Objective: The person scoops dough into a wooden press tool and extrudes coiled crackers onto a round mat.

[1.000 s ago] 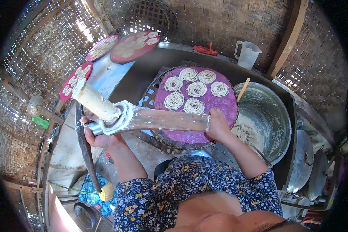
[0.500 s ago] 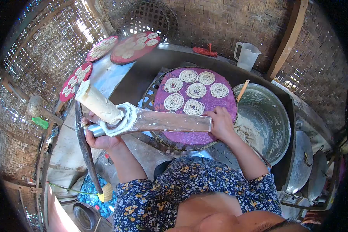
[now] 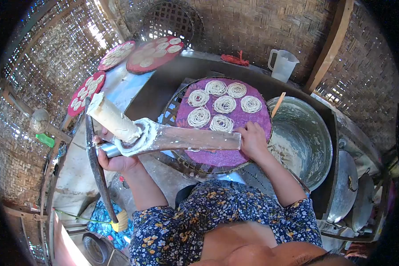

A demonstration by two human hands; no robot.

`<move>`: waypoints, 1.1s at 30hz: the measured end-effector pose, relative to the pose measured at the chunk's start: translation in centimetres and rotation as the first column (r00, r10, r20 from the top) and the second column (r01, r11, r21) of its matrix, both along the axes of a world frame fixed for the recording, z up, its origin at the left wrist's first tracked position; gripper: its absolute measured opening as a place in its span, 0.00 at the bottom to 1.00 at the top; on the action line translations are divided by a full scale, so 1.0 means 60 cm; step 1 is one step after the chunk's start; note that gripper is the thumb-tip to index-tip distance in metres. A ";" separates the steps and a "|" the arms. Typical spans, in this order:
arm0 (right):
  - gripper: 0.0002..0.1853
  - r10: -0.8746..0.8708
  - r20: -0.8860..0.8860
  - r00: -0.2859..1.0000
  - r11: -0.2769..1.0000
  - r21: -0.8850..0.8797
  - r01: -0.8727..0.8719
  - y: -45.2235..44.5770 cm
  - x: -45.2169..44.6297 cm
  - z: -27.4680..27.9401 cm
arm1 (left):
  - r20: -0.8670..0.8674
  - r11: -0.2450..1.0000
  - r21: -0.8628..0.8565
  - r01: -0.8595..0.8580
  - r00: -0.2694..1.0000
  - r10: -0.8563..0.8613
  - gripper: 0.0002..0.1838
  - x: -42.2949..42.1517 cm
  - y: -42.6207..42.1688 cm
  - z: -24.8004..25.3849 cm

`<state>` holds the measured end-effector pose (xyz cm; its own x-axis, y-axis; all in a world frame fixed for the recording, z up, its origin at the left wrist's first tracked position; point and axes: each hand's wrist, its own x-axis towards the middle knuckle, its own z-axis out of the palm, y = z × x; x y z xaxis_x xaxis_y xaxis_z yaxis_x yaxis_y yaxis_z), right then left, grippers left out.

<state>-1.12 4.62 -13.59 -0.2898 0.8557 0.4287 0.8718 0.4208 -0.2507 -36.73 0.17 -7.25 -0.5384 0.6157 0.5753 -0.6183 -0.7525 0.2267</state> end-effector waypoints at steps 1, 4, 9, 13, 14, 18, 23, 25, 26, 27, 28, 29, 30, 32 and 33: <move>0.10 -0.009 -0.023 1.000 1.000 0.008 0.010 0.004 0.000 -0.001 | 0.001 1.000 -0.006 -0.007 1.000 0.007 0.16 0.002 0.000 0.001; 0.11 -0.009 -0.014 1.000 1.000 -0.008 0.009 0.002 0.001 0.006 | -0.002 1.000 -0.008 -0.026 1.000 0.026 0.16 0.008 0.000 0.005; 0.12 -0.017 0.006 1.000 1.000 -0.005 0.017 0.000 0.000 0.001 | -0.050 0.997 0.052 0.064 0.997 -0.061 0.17 0.007 0.000 0.007; 0.09 0.005 -0.219 0.976 0.995 0.098 0.017 -0.003 0.003 0.021 | -0.019 0.999 0.035 0.030 0.999 -0.029 0.16 0.023 0.005 0.017; 0.08 0.031 -0.306 0.952 0.991 0.135 0.011 -0.011 0.004 0.039 | -0.025 0.998 0.041 0.042 0.999 -0.041 0.16 0.033 0.008 0.022; 0.35 -0.056 -0.979 0.197 0.461 -0.201 -0.864 -0.088 -0.038 0.099 | -0.078 0.998 0.046 0.049 0.996 -0.046 0.17 0.085 0.038 0.025; 0.52 -0.443 -0.890 -0.109 -0.082 0.161 -0.984 -0.147 -0.083 0.139 | -0.324 0.819 0.050 0.571 0.785 -0.528 0.45 0.185 0.077 0.036; 0.48 -0.614 -0.775 -0.150 -0.059 0.235 -0.970 -0.139 -0.078 0.134 | -0.431 0.902 -0.099 0.420 0.799 -0.419 0.53 0.200 0.062 0.062; 0.50 -0.555 -0.796 -0.242 -0.080 0.341 -0.937 -0.125 -0.068 0.139 | -0.531 0.949 -0.165 0.268 0.787 -0.314 0.56 0.202 0.055 0.080; 0.50 -0.468 -0.837 -0.284 0.068 0.287 -0.956 -0.127 -0.053 0.147 | -0.622 0.932 -0.244 0.268 0.694 -0.362 0.52 0.183 0.057 0.078; 0.49 -0.374 -0.876 -0.306 0.215 0.239 -0.947 -0.133 -0.035 0.162 | -0.696 0.913 -0.320 0.253 0.591 -0.408 0.49 0.159 0.062 0.071; 0.49 -0.273 -0.911 -0.309 0.358 0.202 -0.912 -0.138 -0.017 0.178 | -0.800 0.919 -0.307 0.249 0.456 -0.390 0.44 0.141 0.071 0.053; 0.48 -0.165 -0.940 -0.299 0.434 0.203 -0.878 -0.132 0.000 0.185 | -0.886 0.928 -0.277 0.249 0.307 -0.347 0.39 0.123 0.080 0.035; 0.46 0.046 -0.968 -0.245 0.528 0.232 -0.817 -0.117 0.031 0.195 | -0.986 0.943 0.101 0.318 0.161 0.051 0.34 0.117 0.090 0.013; 0.49 0.070 -0.990 -0.126 0.621 0.142 -0.771 -0.119 0.032 0.199 | -0.978 0.952 -0.032 0.303 0.186 -0.092 0.34 0.129 0.077 0.017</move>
